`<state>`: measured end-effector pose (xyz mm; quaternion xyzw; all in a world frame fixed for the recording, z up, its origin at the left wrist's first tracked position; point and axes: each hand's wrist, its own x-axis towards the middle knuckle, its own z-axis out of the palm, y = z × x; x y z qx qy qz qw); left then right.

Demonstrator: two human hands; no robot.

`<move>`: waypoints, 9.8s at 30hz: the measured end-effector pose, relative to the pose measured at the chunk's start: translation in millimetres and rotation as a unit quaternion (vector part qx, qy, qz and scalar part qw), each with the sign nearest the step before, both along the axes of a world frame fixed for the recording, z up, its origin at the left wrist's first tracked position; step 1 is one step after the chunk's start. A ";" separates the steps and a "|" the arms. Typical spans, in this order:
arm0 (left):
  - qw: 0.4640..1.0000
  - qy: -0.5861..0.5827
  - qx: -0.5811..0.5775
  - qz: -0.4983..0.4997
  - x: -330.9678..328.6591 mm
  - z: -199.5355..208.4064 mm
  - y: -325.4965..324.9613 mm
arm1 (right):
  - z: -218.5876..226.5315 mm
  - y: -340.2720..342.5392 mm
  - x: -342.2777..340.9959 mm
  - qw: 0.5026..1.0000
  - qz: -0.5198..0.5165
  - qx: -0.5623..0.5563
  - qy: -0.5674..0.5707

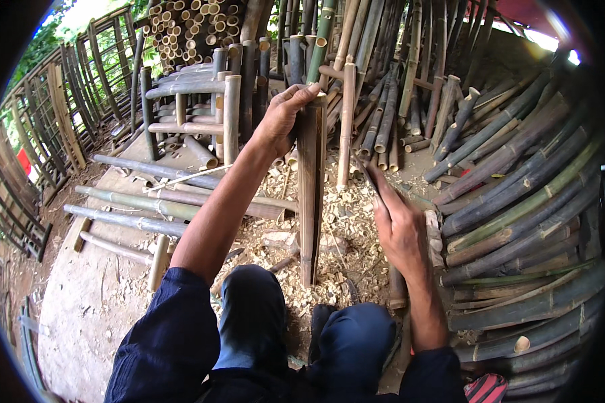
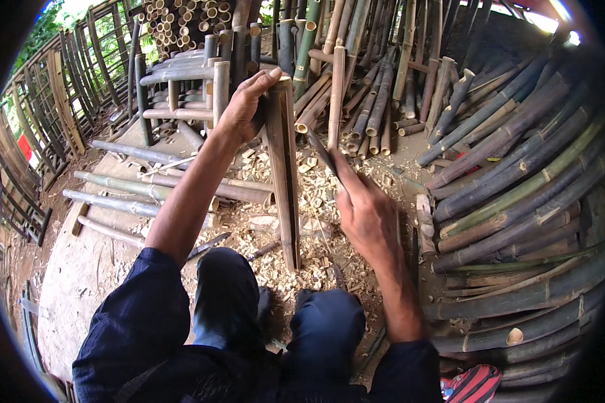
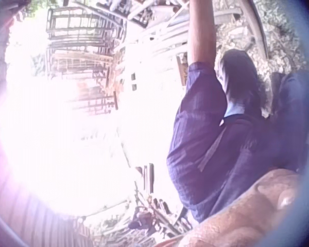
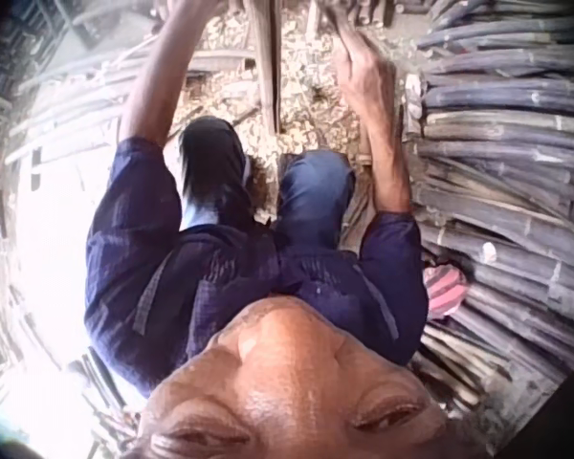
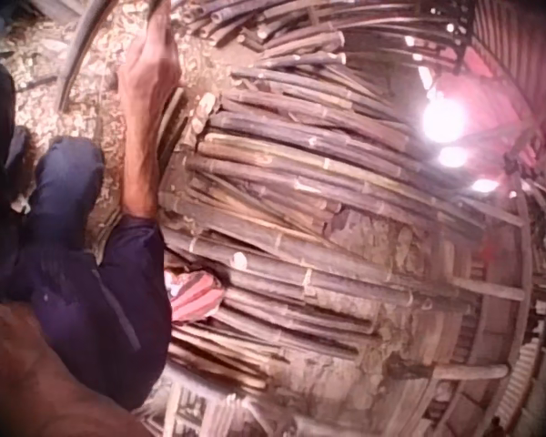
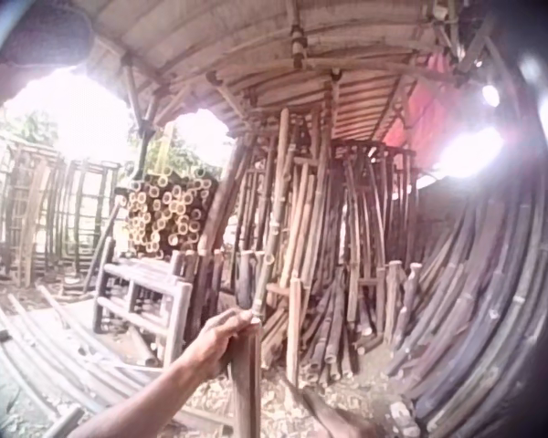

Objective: The person uses a wooden mallet and a blade to split a bamboo stalk into strips, then shaves the inner surface of a bamboo strip with a hand blade.

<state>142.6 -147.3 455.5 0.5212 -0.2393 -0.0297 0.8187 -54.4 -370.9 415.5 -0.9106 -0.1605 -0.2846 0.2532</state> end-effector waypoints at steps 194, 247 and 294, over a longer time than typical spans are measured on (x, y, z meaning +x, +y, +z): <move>0.880 0.157 0.380 0.238 75.9 -348.6 49.2 | -356.6 15.1 6.2 0.796 -0.093 0.462 0.381; 0.873 0.463 -0.089 0.123 39.2 -345.8 122.4 | -371.7 -133.9 43.2 0.787 -0.211 -0.190 0.549; 0.975 0.098 0.186 -0.066 38.6 -307.8 -58.9 | -194.2 -70.5 32.7 0.830 -0.058 0.475 0.286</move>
